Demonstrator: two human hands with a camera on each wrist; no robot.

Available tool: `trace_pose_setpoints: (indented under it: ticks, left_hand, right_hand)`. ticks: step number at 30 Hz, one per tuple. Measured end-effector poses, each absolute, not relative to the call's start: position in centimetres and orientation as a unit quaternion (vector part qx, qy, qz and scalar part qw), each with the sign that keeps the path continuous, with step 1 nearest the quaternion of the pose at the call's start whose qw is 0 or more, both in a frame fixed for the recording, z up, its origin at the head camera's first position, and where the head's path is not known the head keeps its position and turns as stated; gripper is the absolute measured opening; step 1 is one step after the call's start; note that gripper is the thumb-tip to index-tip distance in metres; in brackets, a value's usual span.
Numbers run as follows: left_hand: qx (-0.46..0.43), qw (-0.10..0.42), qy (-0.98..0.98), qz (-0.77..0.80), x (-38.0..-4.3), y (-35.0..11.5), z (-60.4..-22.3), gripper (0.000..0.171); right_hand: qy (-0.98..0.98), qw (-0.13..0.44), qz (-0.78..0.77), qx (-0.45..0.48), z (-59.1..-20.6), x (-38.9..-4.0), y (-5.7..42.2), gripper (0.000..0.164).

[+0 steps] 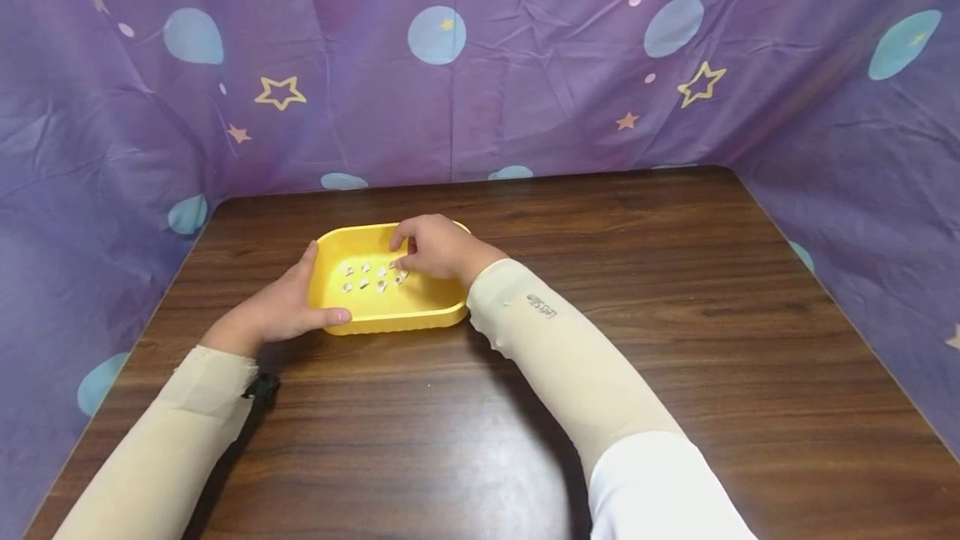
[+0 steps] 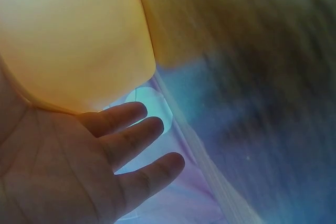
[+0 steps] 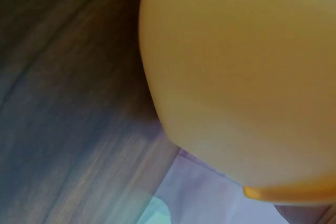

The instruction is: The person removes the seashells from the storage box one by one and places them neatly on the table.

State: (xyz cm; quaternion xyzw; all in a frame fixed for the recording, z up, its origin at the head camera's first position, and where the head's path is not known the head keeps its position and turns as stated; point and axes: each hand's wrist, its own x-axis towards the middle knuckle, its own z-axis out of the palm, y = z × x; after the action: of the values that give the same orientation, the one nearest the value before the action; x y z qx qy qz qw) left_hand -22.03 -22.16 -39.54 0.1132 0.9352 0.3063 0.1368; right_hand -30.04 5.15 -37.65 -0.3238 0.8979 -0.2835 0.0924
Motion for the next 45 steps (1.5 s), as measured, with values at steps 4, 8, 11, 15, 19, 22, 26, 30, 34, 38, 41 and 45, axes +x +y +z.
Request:
trace_pose_setpoints:
  ticks: [4, 8, 11, 15, 19, 22, 26, 30, 34, 38, 41, 45]
  left_hand:
    - [0.108, 0.143, 0.936, 0.302, -22.0, -22.1, -39.5, 0.139]
    - [0.107, 0.145, 0.936, 0.302, -22.0, -22.1, -39.4, 0.139]
    - [0.112, 0.140, 0.936, 0.302, -22.0, -22.1, -39.4, 0.140]
    - [0.118, 0.133, 0.938, 0.297, -22.0, -22.0, -39.5, 0.140]
    - [0.116, 0.134, 0.940, 0.292, -22.0, -21.9, -39.4, 0.140]
    - [0.114, 0.134, 0.941, 0.288, -22.1, -21.9, -39.4, 0.140]
    - [0.110, 0.135, 0.942, 0.286, -22.0, -22.0, -39.4, 0.140]
    - [0.110, 0.135, 0.942, 0.286, -21.9, -22.0, -39.3, 0.140]
    - [0.111, 0.135, 0.943, 0.282, -21.9, -21.9, -39.2, 0.141]
    - [0.106, 0.139, 0.943, 0.282, -21.8, -21.9, -39.1, 0.141]
    - [0.104, 0.141, 0.943, 0.282, -21.8, -21.9, -39.1, 0.140]
    - [0.103, 0.143, 0.943, 0.281, -21.7, -21.9, -39.0, 0.140]
  right_hand:
    - [0.906, 0.098, -0.259, -0.319, -37.6, -30.5, 4.7, 0.025]
    - [0.915, 0.109, -0.228, -0.315, -37.7, -30.7, 4.5, 0.022]
    - [0.914, 0.114, -0.218, -0.322, -38.1, -30.9, 4.4, 0.019]
    - [0.914, 0.111, -0.201, -0.335, -38.4, -31.0, 4.5, 0.016]
    - [0.918, 0.107, -0.161, -0.345, -38.7, -31.0, 4.4, 0.015]
    - [0.919, 0.109, -0.140, -0.352, -39.0, -31.2, 4.3, 0.016]
    - [0.918, 0.114, -0.127, -0.359, -39.4, -31.4, 4.0, 0.018]
    - [0.919, 0.118, -0.125, -0.356, -39.5, -31.4, 3.9, 0.019]
    - [0.921, 0.121, -0.124, -0.350, -39.5, -31.3, 3.9, 0.020]
    - [0.922, 0.125, -0.120, -0.346, -39.4, -31.2, 3.8, 0.020]
    - [0.925, 0.128, -0.116, -0.338, -39.3, -31.1, 3.8, 0.018]
    - [0.929, 0.129, -0.113, -0.329, -39.2, -31.0, 3.8, 0.014]
